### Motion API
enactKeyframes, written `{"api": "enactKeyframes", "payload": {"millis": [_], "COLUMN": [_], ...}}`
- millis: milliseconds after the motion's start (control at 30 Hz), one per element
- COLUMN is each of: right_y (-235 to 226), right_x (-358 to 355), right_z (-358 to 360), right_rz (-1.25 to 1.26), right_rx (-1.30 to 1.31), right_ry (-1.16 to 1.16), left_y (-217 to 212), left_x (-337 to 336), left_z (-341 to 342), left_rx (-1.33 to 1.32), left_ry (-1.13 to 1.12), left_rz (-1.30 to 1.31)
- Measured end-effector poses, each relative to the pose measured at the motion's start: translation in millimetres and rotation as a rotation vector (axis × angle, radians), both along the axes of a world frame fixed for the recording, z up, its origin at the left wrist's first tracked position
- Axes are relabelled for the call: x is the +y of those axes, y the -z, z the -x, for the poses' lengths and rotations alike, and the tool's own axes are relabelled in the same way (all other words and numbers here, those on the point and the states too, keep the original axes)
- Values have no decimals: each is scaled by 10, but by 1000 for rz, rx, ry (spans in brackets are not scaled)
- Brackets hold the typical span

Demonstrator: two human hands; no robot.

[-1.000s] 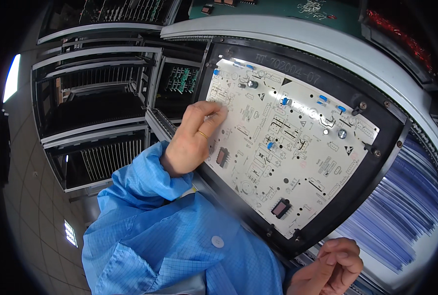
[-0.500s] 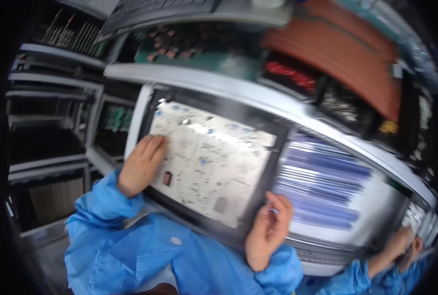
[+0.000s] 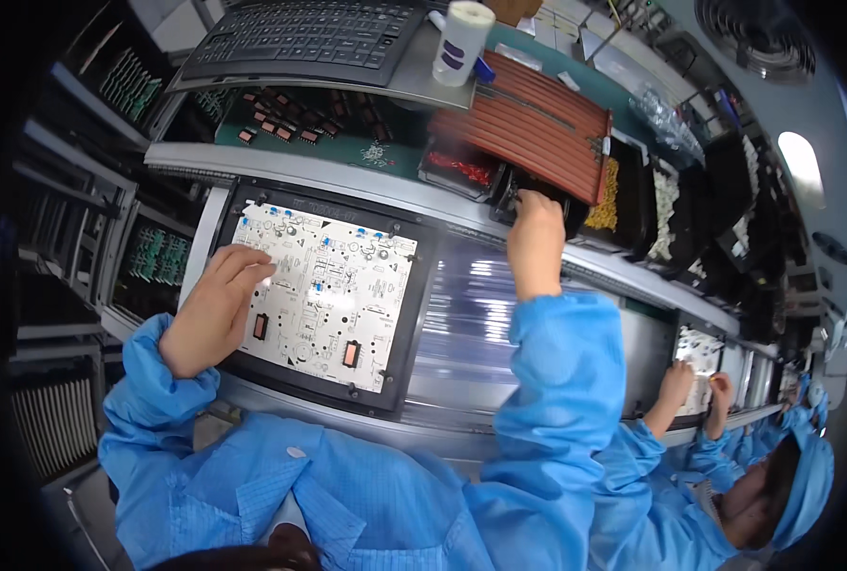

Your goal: The person inserts electronic components into a circuit board mounted in a fixture, pushes the fixture down the conveyor line, retrieves a new board from a storage rack to place in the fixture, and inserts components into the new board.

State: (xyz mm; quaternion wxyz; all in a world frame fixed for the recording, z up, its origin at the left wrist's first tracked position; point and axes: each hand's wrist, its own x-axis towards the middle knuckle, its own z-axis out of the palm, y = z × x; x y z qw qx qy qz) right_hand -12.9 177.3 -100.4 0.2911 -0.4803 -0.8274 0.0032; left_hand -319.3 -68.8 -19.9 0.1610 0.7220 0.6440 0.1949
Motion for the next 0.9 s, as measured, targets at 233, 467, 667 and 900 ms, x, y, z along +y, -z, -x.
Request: {"api": "enactKeyframes", "payload": {"millis": [233,467,667,900], "right_y": [110,118,79,362], "right_x": [232,199,116,276], "right_z": [220,282,131,82], "right_rz": [166,74,59,4], "right_rx": [-78,176,290,152], "right_ry": [216,183,251,329], "left_y": [47,187,410,502], "left_x": [445,1944,3400,3736], "left_z": [-338,-1350,-2046,-2038], "left_rx": [-15,-52,48,117], "left_ry": [278,324,56,153], "left_rz": [-140,-459,-603,-617]}}
